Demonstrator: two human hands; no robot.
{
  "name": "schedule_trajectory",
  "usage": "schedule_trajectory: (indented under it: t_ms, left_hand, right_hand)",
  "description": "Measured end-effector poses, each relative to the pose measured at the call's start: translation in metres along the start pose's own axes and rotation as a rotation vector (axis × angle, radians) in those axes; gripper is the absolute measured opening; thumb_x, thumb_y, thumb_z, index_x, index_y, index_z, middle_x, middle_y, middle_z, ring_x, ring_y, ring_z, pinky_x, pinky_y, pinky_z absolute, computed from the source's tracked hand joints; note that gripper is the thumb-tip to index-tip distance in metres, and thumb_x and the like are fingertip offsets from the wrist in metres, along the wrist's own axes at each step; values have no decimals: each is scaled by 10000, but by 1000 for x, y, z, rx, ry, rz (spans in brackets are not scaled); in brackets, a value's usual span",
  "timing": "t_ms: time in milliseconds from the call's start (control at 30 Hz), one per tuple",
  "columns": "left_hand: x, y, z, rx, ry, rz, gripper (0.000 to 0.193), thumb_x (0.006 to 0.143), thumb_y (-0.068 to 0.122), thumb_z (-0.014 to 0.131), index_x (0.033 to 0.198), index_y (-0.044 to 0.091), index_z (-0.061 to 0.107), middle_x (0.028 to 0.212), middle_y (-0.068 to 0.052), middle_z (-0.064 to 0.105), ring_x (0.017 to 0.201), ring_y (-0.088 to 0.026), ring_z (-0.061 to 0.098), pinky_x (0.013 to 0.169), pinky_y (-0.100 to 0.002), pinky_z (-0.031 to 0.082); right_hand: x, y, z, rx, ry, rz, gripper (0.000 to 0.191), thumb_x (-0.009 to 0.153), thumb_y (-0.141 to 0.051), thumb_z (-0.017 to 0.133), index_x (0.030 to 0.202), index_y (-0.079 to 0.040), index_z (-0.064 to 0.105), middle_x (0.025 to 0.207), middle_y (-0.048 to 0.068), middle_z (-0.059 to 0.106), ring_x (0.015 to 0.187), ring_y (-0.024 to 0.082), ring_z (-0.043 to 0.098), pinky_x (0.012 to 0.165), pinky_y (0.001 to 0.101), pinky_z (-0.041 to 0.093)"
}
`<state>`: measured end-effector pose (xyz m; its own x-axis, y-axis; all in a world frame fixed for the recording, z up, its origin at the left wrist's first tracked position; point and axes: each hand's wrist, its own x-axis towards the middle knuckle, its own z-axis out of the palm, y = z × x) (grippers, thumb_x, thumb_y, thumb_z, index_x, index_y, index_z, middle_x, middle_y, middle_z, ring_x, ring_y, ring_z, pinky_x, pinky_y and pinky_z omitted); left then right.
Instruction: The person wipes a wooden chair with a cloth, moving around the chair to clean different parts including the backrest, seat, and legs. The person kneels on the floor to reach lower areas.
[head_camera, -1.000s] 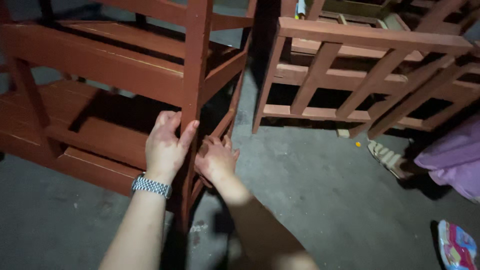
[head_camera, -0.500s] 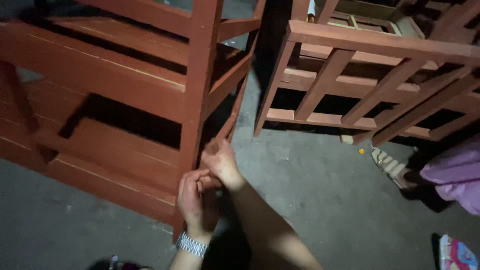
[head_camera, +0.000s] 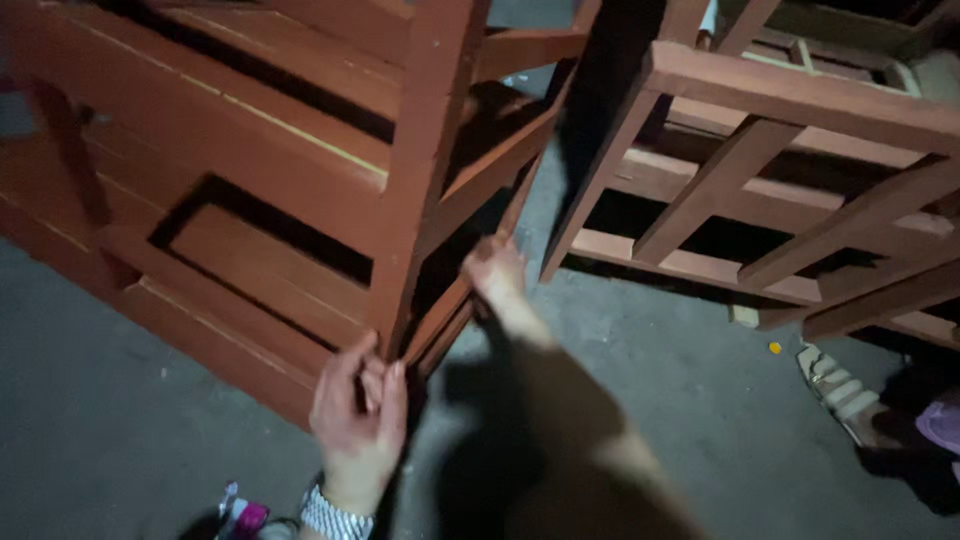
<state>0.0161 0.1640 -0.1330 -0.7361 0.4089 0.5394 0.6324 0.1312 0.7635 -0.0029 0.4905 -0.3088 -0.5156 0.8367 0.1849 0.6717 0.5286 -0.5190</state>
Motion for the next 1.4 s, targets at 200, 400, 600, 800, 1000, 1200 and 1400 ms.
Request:
schedule_trajectory:
  t_ms: [200,400,600,800,1000,1200,1400]
  left_hand:
    - [-37,2,29,-215,-45,119,151,972,35,587,1103,10,657,1011,-135,684,895,-268,682,784,-344,560]
    - [-57,-14,50,-216,-182,-101,209,968,80,528,1085,25,693,1008,-139,715,888,-273,710,795,-363,568]
    - [-25,-18,89,-169,-277,-149,247,1028,141,507,1187,20,654,1103,-181,679,1042,-333,667,902,-414,525]
    - [14,-17,123,-181,-293,-147,349,1067,316,471,1130,57,697,1050,-143,696,1020,-297,667,899,-398,520]
    - [28,-24,148,-313,-287,-284,431,1066,369,422,1209,35,653,958,-72,675,939,-209,651,872,-347,503]
    - [44,-47,190,-589,-270,-559,445,1036,407,459,1218,60,671,881,-2,649,809,-103,598,746,-273,511]
    - [48,-54,208,-761,-224,-644,439,1063,368,469,1209,6,669,888,-5,631,813,-98,577,758,-263,492]
  right_hand:
    - [-133,-64,-16,211,-63,-54,646,686,-408,807,1178,-44,597,1201,198,592,1116,393,559,908,506,475]
    - [-146,-71,-3,160,-165,-3,706,727,-428,816,1266,-18,614,1348,279,498,1212,466,508,949,530,474]
    - [-66,-24,-4,134,-4,-142,745,791,-468,807,1311,34,624,1407,352,488,1280,495,501,1069,566,383]
    - [2,12,8,246,-140,76,500,766,-399,687,1141,-70,724,1187,171,719,1128,383,679,982,470,536]
    - [30,38,10,510,81,-170,606,775,-210,746,1289,-3,502,908,153,672,919,340,667,874,442,548]
    - [34,53,-33,649,294,-78,368,834,-126,725,1129,-23,530,1000,170,621,974,369,651,891,445,536]
    - [52,24,-65,367,494,-393,328,927,-119,733,1221,-52,604,1254,230,510,1188,418,523,1000,501,458]
